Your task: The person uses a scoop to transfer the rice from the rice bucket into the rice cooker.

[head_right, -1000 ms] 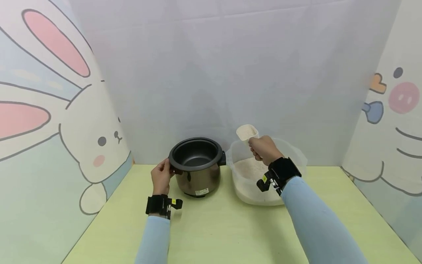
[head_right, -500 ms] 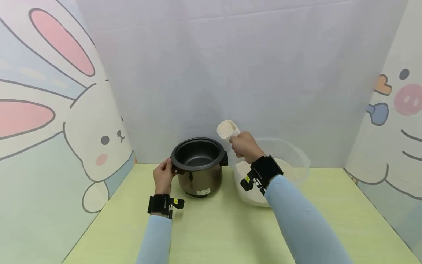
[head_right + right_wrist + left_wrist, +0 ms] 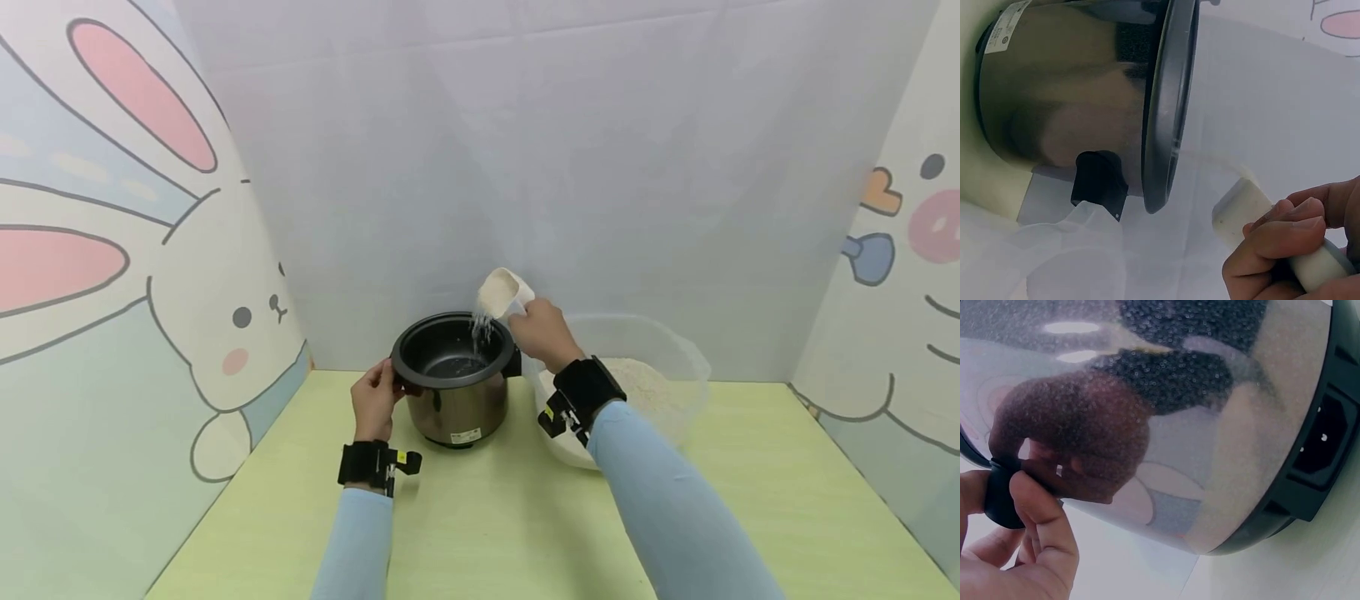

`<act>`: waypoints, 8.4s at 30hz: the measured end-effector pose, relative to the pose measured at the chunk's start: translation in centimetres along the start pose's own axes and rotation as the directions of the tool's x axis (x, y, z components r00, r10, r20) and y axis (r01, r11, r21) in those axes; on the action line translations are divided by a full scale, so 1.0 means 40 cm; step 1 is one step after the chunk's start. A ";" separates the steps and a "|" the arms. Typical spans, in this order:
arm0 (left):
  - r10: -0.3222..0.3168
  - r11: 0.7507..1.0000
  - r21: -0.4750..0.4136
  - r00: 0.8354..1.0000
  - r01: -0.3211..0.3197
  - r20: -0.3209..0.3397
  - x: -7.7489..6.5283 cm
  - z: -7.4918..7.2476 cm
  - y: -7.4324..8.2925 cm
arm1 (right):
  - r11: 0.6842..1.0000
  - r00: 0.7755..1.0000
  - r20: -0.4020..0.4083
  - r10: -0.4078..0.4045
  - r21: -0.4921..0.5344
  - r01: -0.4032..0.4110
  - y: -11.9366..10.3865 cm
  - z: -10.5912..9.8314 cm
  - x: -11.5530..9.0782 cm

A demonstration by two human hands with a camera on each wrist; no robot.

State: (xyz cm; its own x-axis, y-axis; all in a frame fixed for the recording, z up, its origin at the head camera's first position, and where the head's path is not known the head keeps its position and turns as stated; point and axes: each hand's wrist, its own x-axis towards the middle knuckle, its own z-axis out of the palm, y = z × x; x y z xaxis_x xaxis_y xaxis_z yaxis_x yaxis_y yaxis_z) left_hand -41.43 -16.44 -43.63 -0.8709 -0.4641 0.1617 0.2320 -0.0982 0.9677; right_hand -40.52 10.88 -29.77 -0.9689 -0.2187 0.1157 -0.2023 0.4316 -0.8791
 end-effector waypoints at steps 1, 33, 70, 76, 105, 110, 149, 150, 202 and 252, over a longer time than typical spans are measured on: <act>-0.001 1.000 0.000 1.000 0.001 0.000 -0.001 0.000 0.000 | 1.000 1.000 0.000 -0.013 -0.028 0.013 0.002 0.002 -0.001; 0.015 1.000 0.002 1.000 -0.015 0.001 -0.008 -0.003 0.000 | 0.903 0.985 -0.014 -0.172 -0.401 0.152 0.024 0.048 -0.015; 0.012 1.000 0.006 1.000 -0.012 0.001 -0.004 -0.002 -0.001 | 0.826 0.963 -0.013 -0.270 -0.517 0.225 0.009 0.064 -0.019; 0.016 1.000 0.000 1.000 -0.016 0.003 -0.005 -0.003 0.001 | 0.817 0.963 -0.017 -0.269 -0.533 0.219 0.011 0.071 -0.017; 0.009 1.000 0.012 1.000 -0.009 0.009 -0.007 -0.003 0.002 | 0.751 0.965 0.032 -0.259 -0.622 0.222 0.057 0.112 -0.026; 0.009 1.000 0.012 1.000 -0.009 0.011 -0.008 -0.004 0.002 | 0.737 0.961 0.028 -0.275 -0.636 0.229 0.066 0.118 -0.028; -0.008 1.000 -0.002 1.000 0.008 0.012 -0.005 -0.007 0.005 | 0.559 0.887 -0.080 -0.455 -0.801 0.215 0.136 -0.001 -0.050; -0.005 1.000 0.000 1.000 0.005 0.012 -0.004 -0.007 0.006 | 0.565 0.890 -0.088 -0.448 -0.799 0.206 0.145 -0.017 -0.052; 0.006 1.000 0.007 1.000 -0.006 0.020 0.000 -0.003 0.004 | 0.585 0.968 -0.093 0.231 -0.782 -0.215 0.313 -0.165 -0.118; -0.005 1.000 -0.014 1.000 0.005 0.020 -0.007 -0.005 0.005 | 0.750 0.940 0.306 0.151 -0.655 0.093 0.332 -0.171 -0.090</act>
State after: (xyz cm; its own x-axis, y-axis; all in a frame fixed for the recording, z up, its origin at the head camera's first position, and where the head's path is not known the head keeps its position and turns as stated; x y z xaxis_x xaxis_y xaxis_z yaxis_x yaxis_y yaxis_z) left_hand -41.05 -16.53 -43.53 -0.8804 -0.4461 0.1611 0.2338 -0.1124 0.9658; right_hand -40.69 23.39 -38.67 -0.8976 -0.4085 -0.1657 -0.3351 0.8765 -0.3456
